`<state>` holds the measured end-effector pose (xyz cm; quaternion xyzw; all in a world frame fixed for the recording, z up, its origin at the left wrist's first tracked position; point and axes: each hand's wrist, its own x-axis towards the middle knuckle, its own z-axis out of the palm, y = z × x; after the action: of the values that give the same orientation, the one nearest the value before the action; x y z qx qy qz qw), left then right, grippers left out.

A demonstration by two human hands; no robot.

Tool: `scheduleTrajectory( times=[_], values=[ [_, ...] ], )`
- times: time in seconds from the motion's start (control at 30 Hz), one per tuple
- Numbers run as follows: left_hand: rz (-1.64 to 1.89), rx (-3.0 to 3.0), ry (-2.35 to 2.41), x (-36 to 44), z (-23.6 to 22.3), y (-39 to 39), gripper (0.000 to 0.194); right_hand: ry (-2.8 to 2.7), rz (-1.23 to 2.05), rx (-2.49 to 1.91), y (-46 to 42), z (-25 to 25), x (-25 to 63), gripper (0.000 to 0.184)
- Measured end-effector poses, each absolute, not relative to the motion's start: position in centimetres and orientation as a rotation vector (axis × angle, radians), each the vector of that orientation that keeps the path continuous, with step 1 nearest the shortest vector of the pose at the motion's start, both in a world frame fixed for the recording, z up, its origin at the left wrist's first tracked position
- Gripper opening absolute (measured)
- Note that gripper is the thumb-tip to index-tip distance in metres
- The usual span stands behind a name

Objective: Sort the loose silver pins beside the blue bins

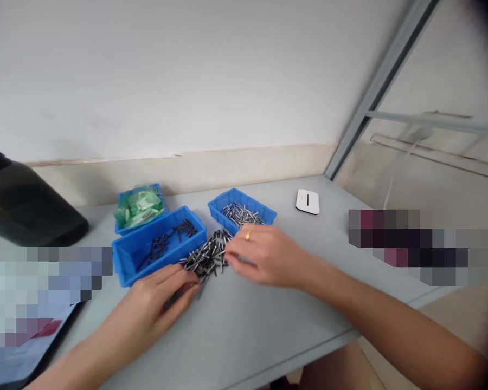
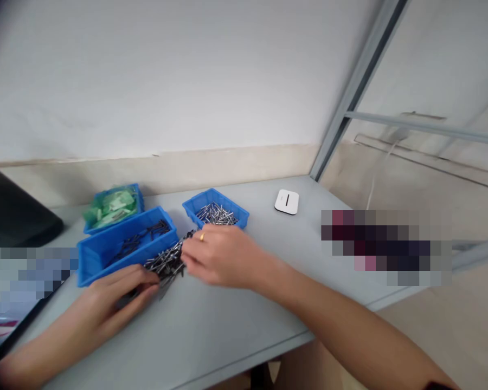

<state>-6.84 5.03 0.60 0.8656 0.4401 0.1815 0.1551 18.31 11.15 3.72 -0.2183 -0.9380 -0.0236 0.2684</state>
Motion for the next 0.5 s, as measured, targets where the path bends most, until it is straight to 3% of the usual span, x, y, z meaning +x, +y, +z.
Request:
scheduleTrajectory(
  times=[0.23,0.5],
  values=[
    [0.348,2.795,1.146,-6.5,0.2,5.0,0.017,-2.457,-0.243,-1.119,13.4,4.2,20.2,0.020],
    [0.359,2.835,1.114,-6.3,0.2,4.9,0.017,-2.657,0.004,-0.656,11.7,3.9,18.6,0.022]
  ],
)
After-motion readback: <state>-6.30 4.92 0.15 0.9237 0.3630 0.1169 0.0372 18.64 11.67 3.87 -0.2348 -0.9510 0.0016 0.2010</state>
